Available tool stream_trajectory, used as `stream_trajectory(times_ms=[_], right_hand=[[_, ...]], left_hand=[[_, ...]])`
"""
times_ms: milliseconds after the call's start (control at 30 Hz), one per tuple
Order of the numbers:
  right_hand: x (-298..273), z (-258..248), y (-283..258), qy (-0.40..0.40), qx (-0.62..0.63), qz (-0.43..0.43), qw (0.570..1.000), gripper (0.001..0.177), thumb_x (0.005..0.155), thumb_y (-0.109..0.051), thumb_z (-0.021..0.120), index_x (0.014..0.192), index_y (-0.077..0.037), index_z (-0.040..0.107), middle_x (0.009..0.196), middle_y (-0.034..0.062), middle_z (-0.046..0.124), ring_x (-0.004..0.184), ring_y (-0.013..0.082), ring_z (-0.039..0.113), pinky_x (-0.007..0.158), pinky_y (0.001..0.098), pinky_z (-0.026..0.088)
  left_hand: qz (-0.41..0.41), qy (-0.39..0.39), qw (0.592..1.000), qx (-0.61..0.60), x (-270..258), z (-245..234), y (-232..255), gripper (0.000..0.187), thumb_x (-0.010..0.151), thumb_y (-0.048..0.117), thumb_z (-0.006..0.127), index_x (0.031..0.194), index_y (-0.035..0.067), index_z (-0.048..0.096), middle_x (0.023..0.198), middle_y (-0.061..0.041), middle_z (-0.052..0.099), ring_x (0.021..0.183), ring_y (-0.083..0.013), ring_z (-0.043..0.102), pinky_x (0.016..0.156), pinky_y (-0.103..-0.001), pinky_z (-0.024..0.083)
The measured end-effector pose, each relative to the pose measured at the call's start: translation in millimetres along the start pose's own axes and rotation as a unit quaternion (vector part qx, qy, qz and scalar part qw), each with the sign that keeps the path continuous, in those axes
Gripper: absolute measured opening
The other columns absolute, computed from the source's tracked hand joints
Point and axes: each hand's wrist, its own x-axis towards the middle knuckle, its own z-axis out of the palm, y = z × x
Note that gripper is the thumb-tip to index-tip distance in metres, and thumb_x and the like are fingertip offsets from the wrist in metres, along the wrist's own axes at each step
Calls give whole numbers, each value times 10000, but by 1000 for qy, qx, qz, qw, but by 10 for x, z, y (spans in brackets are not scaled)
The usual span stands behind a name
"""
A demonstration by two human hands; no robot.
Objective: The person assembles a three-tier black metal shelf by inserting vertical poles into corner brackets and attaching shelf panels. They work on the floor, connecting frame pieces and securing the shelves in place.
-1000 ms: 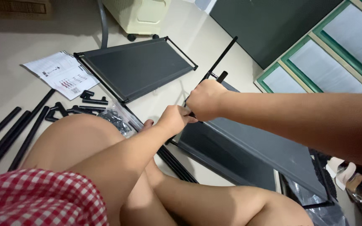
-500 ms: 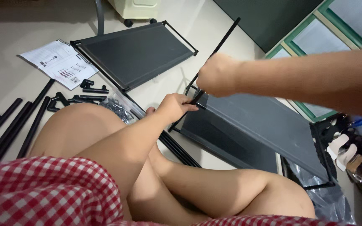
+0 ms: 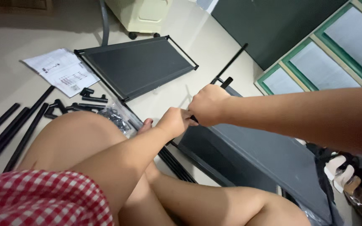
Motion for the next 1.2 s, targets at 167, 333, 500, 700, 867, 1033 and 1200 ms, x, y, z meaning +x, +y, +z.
stream_trajectory(times_ms=[167, 333, 500, 700, 867, 1033, 1200], right_hand=[[19, -126, -35, -57, 38, 59, 996, 256, 853, -349, 752, 953, -118, 800, 952, 106, 778, 927, 268, 752, 787, 385, 585], [-25, -153, -50, -32, 24, 46, 998, 246, 862, -321, 741, 992, -119, 796, 987, 139, 773, 946, 294, 743, 793, 410, 581], [-452, 131, -375, 363, 229, -83, 899, 168, 709, -176, 672, 837, -134, 773, 1064, 128, 726, 989, 320, 683, 864, 420, 556], [-1135, 852, -1177, 282, 572, 8, 771, 93, 843, -113, 688, 863, -47, 750, 921, 137, 709, 912, 312, 687, 838, 405, 547], [-1487, 1318, -1581, 151, 753, 188, 613, 195, 880, -182, 713, 1025, -66, 773, 974, 77, 756, 918, 190, 741, 825, 322, 582], [-1706, 1533, -1684, 196, 798, 171, 544, 211, 888, -152, 679, 1049, -62, 781, 1026, 81, 781, 933, 182, 736, 829, 320, 581], [-2103, 1902, -1404, 166, 669, 372, 622, 329, 904, -191, 599, 1176, -253, 772, 1142, -18, 765, 999, 170, 734, 883, 326, 566]], left_hand=[[-15, -31, 999, 9, -35, -119, 139, 248, 794, 236, 779, 1008, 113, 801, 936, -126, 798, 846, -254, 750, 821, -363, 551], [-30, -36, 996, 76, -61, -155, 131, 321, 813, 315, 811, 1066, 120, 782, 990, -140, 763, 855, -286, 723, 808, -370, 536], [264, -49, 756, 597, -97, -99, -48, 213, 793, 97, 744, 1000, 110, 792, 1085, -119, 736, 939, -267, 723, 573, -365, 572], [77, 126, 982, 114, -284, -9, 76, 232, 854, 220, 737, 1008, 53, 785, 937, -202, 745, 898, -368, 709, 805, -432, 558], [63, 135, 983, 110, -311, -4, 213, 239, 834, 234, 747, 972, 40, 771, 921, -189, 747, 868, -352, 735, 787, -416, 582], [86, 138, 972, 171, -258, 39, 215, 238, 845, 225, 724, 948, 14, 760, 884, -219, 737, 842, -391, 719, 778, -452, 570], [74, 142, 967, 198, -282, 67, 185, 254, 874, 239, 693, 961, 10, 758, 912, -229, 739, 862, -409, 713, 799, -467, 561]])
